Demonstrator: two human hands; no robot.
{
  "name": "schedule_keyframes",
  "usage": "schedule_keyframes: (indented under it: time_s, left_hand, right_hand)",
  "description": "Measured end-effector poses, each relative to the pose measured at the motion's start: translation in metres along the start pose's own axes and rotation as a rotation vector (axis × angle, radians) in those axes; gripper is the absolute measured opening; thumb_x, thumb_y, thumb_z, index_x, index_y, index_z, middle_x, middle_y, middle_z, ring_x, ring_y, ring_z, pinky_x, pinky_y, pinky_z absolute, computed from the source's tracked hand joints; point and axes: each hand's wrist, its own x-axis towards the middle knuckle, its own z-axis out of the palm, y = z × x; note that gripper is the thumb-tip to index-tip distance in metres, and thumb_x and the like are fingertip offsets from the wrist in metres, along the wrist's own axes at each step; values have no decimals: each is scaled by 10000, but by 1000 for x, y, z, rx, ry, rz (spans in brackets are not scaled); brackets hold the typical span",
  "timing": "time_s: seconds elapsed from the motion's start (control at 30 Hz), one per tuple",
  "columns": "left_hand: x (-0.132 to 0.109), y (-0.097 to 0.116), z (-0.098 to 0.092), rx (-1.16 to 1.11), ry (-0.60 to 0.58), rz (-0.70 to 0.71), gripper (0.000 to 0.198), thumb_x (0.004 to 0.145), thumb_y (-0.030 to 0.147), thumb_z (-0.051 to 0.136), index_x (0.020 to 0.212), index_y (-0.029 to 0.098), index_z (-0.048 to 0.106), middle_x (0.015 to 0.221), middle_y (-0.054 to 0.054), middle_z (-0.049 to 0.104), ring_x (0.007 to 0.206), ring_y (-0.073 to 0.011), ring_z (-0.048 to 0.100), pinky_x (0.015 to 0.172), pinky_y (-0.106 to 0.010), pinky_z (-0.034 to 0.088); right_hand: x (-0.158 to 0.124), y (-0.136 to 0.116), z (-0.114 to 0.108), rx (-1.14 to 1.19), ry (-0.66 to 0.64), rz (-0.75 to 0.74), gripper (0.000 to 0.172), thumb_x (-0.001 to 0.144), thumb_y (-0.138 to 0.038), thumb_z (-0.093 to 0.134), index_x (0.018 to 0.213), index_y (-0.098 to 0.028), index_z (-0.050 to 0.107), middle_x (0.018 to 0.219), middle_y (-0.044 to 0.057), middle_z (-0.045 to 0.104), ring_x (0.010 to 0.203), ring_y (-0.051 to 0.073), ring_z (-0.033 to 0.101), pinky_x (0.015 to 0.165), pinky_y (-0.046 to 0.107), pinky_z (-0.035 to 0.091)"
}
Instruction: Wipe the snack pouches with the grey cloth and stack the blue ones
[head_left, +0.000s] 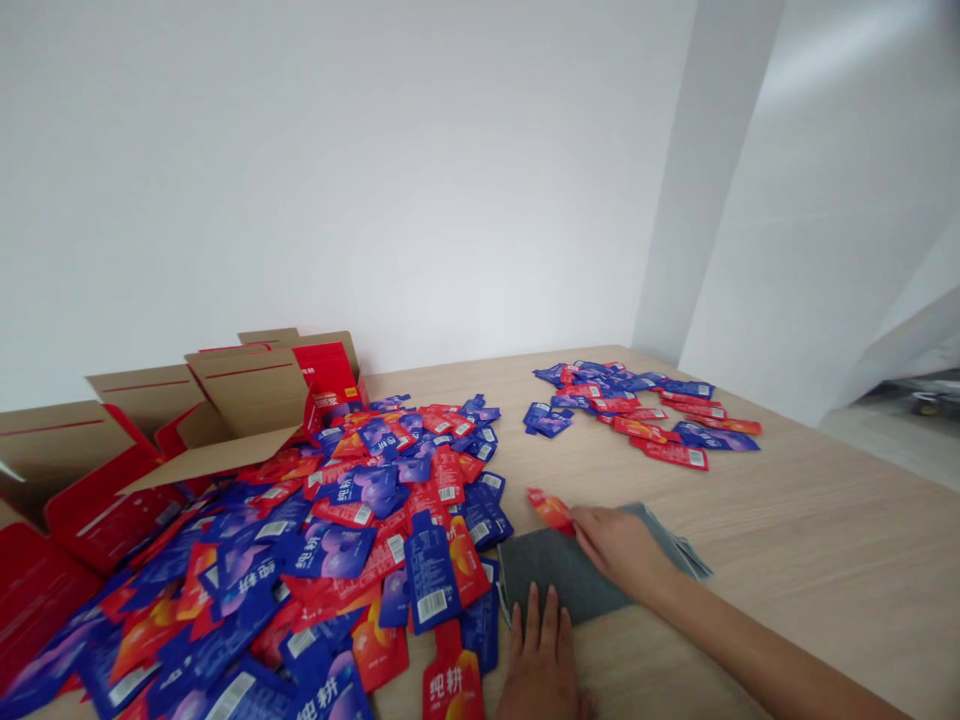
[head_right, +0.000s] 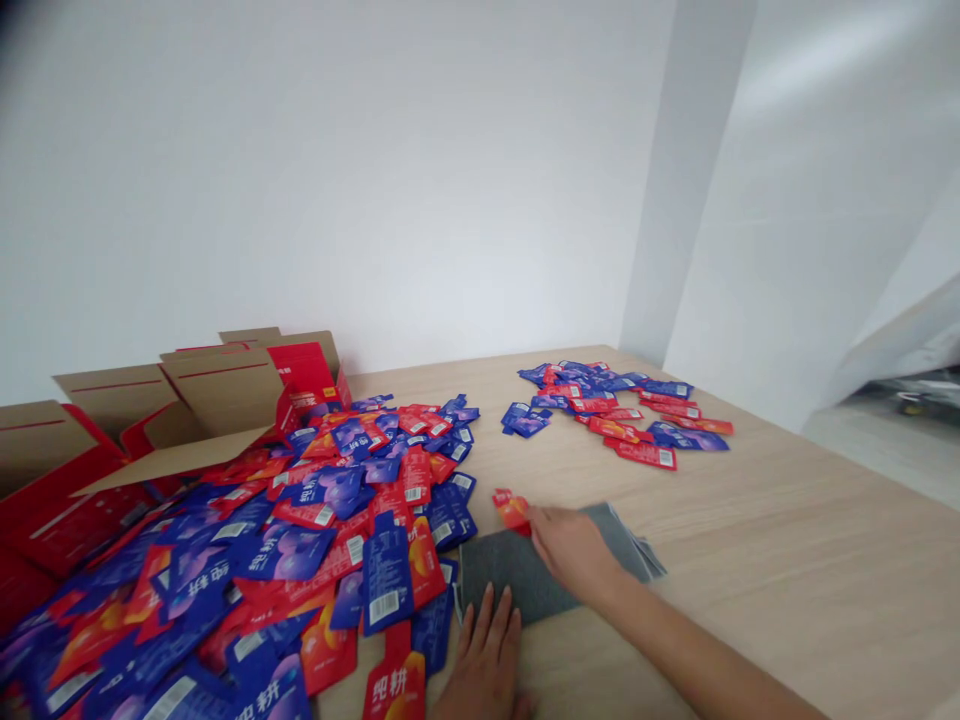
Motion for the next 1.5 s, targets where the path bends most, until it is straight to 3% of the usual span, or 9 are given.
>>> schedule_keyframes:
  time_s: [0.17, 0.3, 0.4, 0.6, 0.77, 0.93, 1.2, 1.33, 1.5]
  left_hand:
    - [3, 1, 7, 38, 38, -11, 627, 777, 276, 476, 1362, 92, 343, 1434, -147, 259, 1325, -345, 180, 1032, -552, 241]
    - [2, 0, 7, 53, 51, -21, 602, 782, 276, 475, 1350, 103, 374, 1427, -142, 297, 1328, -335, 191, 1034, -535, 246]
    - [0, -5, 6, 57, 59, 0, 591, 790, 274, 467, 1348, 101, 379, 1425, -137, 309, 1326, -319, 214, 1039, -499, 265]
    - [6, -16, 15, 67, 59, 37, 599, 786, 299, 472, 1348, 109, 384, 1401, -136, 359, 1299, -319, 288, 1020, -476, 312]
    - [10, -18, 28, 122, 100, 51, 607, 777, 309, 479, 1347, 121, 389, 1399, -141, 355, 1279, -348, 315, 993, -500, 333]
    - [12, -22, 42, 170, 149, 80, 618, 769, 334, 478, 1342, 115, 399, 1395, -148, 362, 1268, -362, 328, 977, -507, 336]
    - [11, -20, 37, 147, 131, 72, 637, 766, 358, 493, 1342, 104, 394, 1391, -160, 355, 1269, -366, 325, 976, -512, 344]
    - [8, -15, 27, 111, 106, 44, 628, 771, 324, 481, 1354, 117, 373, 1414, -150, 316, 1295, -356, 277, 1002, -529, 301]
    - [11, -17, 29, 93, 88, 53, 639, 762, 327, 473, 1353, 106, 373, 1412, -161, 316, 1293, -361, 280, 998, -538, 304]
  right_hand:
    - [-37, -30, 1, 62, -131, -103, 423, 680, -93, 454, 1065, -171, 611, 1042, 114, 651, 950, 244, 587, 849, 356, 441]
    - [-18, -34, 4, 184, 65, -108, 481, 766, -115, 395, 1227, -166, 523, 1289, 104, 518, 1179, 219, 459, 1001, 390, 360]
    - [4, -39, 24, 191, 133, -65, 451, 839, -145, 344, 1265, -134, 493, 1345, 123, 463, 1244, 223, 401, 1024, 417, 340]
    - [19, -46, 75, 137, 71, 10, 431, 882, -207, 352, 1285, -129, 483, 1358, 115, 446, 1271, 243, 378, 1034, 433, 327]
    - [9, -11, 82, 88, 80, -16, 436, 876, -223, 358, 1283, -131, 487, 1369, 116, 427, 1282, 240, 362, 1038, 439, 325]
    - [-5, 35, 88, 64, 140, 127, 457, 895, -307, 336, 1300, -139, 467, 1380, 132, 408, 1289, 243, 349, 1034, 470, 326]
    - [-20, 13, 84, 156, 54, 3, 468, 916, -306, 303, 1349, -154, 395, 1415, 109, 352, 1308, 203, 314, 1053, 437, 310]
    - [-18, 32, 79, 122, 73, 76, 457, 902, -298, 327, 1322, -153, 436, 1400, 112, 387, 1291, 220, 347, 1042, 433, 330]
    - [-22, 54, 76, 73, 207, 147, 493, 887, -376, 356, 1330, -168, 413, 1405, 133, 379, 1298, 241, 334, 1026, 435, 347]
